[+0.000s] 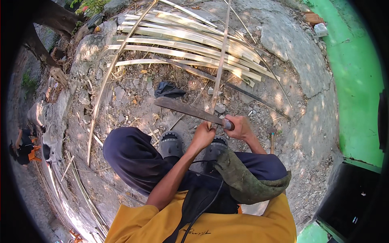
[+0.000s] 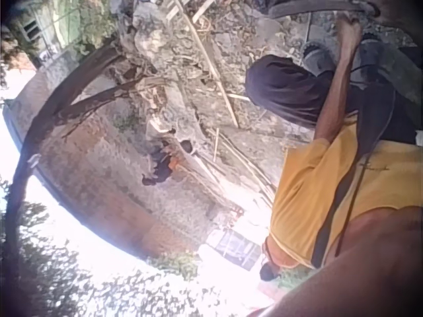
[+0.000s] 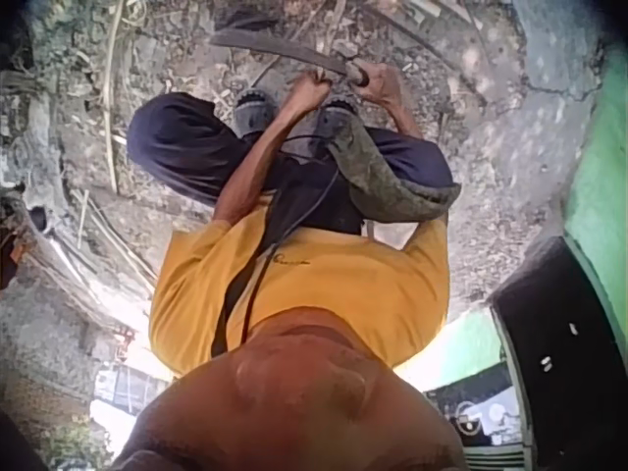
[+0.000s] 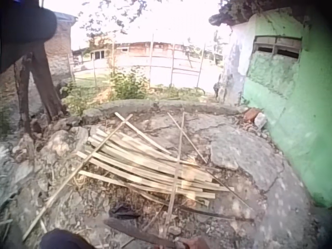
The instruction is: The person strips layers from a long bamboo stalk using a large blade, repeatedly running the blade along the length of the stalk to thin it while holding it steady with one hand.
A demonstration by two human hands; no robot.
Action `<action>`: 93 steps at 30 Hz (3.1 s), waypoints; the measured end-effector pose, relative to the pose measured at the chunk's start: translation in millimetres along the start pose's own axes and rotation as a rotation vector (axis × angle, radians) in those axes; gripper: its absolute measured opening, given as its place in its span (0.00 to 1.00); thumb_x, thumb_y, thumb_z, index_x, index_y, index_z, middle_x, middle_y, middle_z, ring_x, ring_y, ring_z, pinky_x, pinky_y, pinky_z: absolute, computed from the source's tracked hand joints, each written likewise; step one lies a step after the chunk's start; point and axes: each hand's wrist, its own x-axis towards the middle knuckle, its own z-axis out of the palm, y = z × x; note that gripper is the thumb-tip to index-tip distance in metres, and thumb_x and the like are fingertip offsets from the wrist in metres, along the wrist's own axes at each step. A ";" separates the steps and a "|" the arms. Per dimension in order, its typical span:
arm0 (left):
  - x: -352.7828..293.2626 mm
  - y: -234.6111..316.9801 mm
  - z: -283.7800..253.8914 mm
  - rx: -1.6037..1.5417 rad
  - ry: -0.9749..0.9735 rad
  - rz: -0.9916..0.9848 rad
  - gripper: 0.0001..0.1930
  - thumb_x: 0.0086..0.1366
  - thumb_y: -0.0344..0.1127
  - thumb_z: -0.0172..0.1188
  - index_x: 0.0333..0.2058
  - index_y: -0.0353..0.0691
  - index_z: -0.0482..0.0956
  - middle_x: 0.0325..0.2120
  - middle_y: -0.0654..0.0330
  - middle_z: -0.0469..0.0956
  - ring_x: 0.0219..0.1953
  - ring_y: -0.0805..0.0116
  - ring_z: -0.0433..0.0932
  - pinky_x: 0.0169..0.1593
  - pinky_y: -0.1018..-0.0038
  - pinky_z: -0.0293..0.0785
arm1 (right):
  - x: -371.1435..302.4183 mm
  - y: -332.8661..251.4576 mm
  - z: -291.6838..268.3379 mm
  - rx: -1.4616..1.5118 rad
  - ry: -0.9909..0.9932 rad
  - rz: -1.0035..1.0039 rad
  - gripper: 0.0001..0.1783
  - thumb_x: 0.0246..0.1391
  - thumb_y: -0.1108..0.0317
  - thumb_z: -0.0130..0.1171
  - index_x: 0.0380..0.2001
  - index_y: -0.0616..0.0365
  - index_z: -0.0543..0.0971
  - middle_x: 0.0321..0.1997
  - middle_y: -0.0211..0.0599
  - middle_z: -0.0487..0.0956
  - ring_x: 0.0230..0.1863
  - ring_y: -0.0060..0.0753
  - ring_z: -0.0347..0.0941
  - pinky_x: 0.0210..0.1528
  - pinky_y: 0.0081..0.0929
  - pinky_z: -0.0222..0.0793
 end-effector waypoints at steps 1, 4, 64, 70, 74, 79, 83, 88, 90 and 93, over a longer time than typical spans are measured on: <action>-0.5 0.3 -1.1 0.012 -0.057 -0.028 0.11 0.62 0.32 0.55 0.38 0.30 0.75 0.30 0.38 0.79 0.38 0.37 0.80 0.42 0.53 0.72 | 1.0 2.1 2.1 -0.008 -0.042 0.001 0.14 0.39 0.62 0.67 0.31 0.53 0.77 0.22 0.47 0.78 0.27 0.57 0.78 0.29 0.46 0.71; -2.4 -8.0 -2.6 0.074 -0.045 -0.015 0.08 0.62 0.31 0.54 0.35 0.30 0.75 0.26 0.46 0.76 0.33 0.54 0.75 0.38 0.58 0.70 | 6.7 -3.6 4.4 -0.027 -0.111 0.016 0.13 0.39 0.62 0.66 0.30 0.52 0.78 0.22 0.47 0.79 0.27 0.57 0.77 0.29 0.47 0.72; -5.2 2.4 6.7 -0.015 -0.010 -0.052 0.06 0.63 0.30 0.54 0.31 0.33 0.71 0.21 0.54 0.72 0.25 0.62 0.71 0.32 0.62 0.68 | 48.4 16.7 0.1 -0.141 0.150 0.162 0.10 0.41 0.60 0.65 0.27 0.52 0.80 0.21 0.45 0.80 0.26 0.55 0.79 0.31 0.47 0.75; -2.2 -13.3 -2.3 -0.049 0.001 -0.072 0.06 0.63 0.31 0.55 0.30 0.36 0.70 0.20 0.62 0.67 0.26 0.72 0.67 0.31 0.66 0.66 | 33.8 -2.3 19.6 -0.115 0.114 0.051 0.11 0.42 0.58 0.65 0.28 0.51 0.81 0.21 0.48 0.80 0.26 0.56 0.79 0.31 0.48 0.76; -17.8 3.3 1.6 0.010 0.018 -0.055 0.06 0.63 0.31 0.55 0.30 0.36 0.70 0.21 0.63 0.67 0.26 0.73 0.66 0.29 0.66 0.65 | 50.9 10.9 1.9 -0.159 0.119 0.079 0.09 0.43 0.60 0.64 0.28 0.50 0.82 0.21 0.48 0.81 0.26 0.56 0.80 0.31 0.47 0.76; -19.1 7.8 -1.6 -0.080 -0.035 -0.127 0.06 0.64 0.32 0.55 0.31 0.36 0.70 0.20 0.63 0.67 0.25 0.72 0.67 0.28 0.67 0.64 | 67.1 15.4 1.7 -0.068 0.119 0.159 0.10 0.43 0.61 0.64 0.29 0.51 0.82 0.23 0.46 0.82 0.27 0.56 0.80 0.32 0.47 0.76; -21.0 5.6 -10.9 -0.127 -0.078 -0.170 0.08 0.65 0.33 0.56 0.31 0.37 0.69 0.20 0.64 0.67 0.25 0.73 0.66 0.28 0.68 0.64 | 52.0 3.3 4.7 -0.098 0.100 0.082 0.09 0.43 0.61 0.64 0.29 0.51 0.83 0.23 0.46 0.82 0.26 0.55 0.80 0.32 0.46 0.75; -29.8 18.3 -6.1 -0.002 0.005 -0.095 0.08 0.65 0.34 0.55 0.31 0.34 0.70 0.21 0.57 0.71 0.26 0.66 0.71 0.31 0.64 0.67 | 89.4 18.8 -16.8 -0.099 0.211 0.175 0.10 0.43 0.60 0.64 0.26 0.54 0.81 0.23 0.47 0.81 0.27 0.55 0.80 0.31 0.45 0.74; -27.8 17.9 -5.8 -0.037 -0.011 -0.091 0.08 0.66 0.34 0.56 0.30 0.37 0.69 0.20 0.63 0.67 0.25 0.73 0.66 0.28 0.68 0.64 | 86.0 20.6 -14.1 -0.106 0.189 0.182 0.10 0.43 0.60 0.64 0.27 0.54 0.82 0.23 0.47 0.81 0.27 0.55 0.80 0.31 0.45 0.75; -24.5 9.5 -13.3 -0.028 -0.029 -0.120 0.09 0.66 0.35 0.56 0.31 0.35 0.70 0.21 0.59 0.70 0.26 0.70 0.68 0.30 0.65 0.67 | 69.9 11.7 -1.4 -0.091 0.131 0.173 0.10 0.42 0.60 0.65 0.28 0.53 0.82 0.24 0.47 0.82 0.28 0.55 0.80 0.33 0.46 0.76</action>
